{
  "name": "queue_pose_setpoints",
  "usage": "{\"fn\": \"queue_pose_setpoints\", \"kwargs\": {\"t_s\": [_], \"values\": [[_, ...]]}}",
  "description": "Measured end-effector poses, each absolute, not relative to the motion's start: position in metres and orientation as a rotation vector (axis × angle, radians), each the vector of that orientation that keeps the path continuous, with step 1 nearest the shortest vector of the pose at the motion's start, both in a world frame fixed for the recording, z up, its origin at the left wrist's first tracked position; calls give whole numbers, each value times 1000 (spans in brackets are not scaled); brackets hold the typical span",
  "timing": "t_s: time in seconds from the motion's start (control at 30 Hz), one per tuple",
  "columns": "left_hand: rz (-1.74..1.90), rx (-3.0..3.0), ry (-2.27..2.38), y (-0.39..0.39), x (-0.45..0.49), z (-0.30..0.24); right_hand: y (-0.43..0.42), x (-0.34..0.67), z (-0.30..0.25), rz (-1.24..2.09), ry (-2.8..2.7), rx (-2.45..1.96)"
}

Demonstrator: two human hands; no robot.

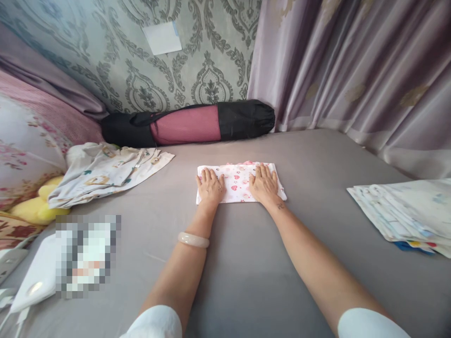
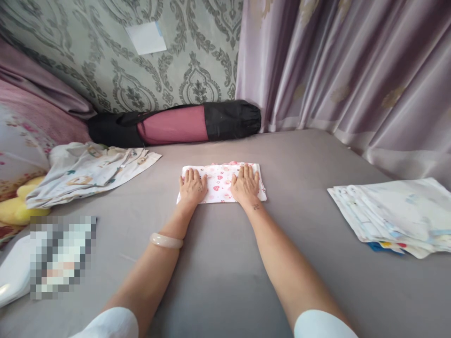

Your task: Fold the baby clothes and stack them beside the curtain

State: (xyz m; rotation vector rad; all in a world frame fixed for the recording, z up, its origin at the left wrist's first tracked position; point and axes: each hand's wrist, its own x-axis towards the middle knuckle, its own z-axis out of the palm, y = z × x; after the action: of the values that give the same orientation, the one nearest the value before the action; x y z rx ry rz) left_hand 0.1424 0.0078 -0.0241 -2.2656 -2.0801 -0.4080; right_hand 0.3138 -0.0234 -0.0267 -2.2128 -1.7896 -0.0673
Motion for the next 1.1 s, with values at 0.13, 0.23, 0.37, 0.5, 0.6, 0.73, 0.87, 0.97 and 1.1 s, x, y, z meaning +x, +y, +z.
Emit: {"fn": "queue_pose_setpoints", "kwargs": {"t_s": [0.13, 0.23, 0.37, 0.5, 0.6, 0.73, 0.87, 0.97, 1.1], "values": [[-385, -2275, -2094, 9, 141, -28, -22, 316, -31, -59, -1790, -2208], [-387, -2283, -2095, 8, 141, -26, -22, 316, -31, -55, -1788, -2199], [-392, -2306, -2116, 8, 140, -21, -23, 319, -26, -46, -1793, -2203], [-458, -2254, -2150, 11, 134, -18, -25, 329, -23, -72, -1718, -2264], [-451, -2272, -2193, 13, 129, -20, -26, 334, -23, -36, -1692, -2307], [-423, -2300, -2225, 13, 127, -21, -26, 335, -25, -12, -1682, -2302], [-424, -2320, -2250, 12, 126, -17, -25, 335, -22, 37, -1680, -2324], [-451, -2304, -2277, 14, 121, -14, -26, 339, -18, 51, -1638, -2348], [-449, -2282, -2326, 18, 112, -16, -27, 346, -17, 68, -1585, -2372]]}}
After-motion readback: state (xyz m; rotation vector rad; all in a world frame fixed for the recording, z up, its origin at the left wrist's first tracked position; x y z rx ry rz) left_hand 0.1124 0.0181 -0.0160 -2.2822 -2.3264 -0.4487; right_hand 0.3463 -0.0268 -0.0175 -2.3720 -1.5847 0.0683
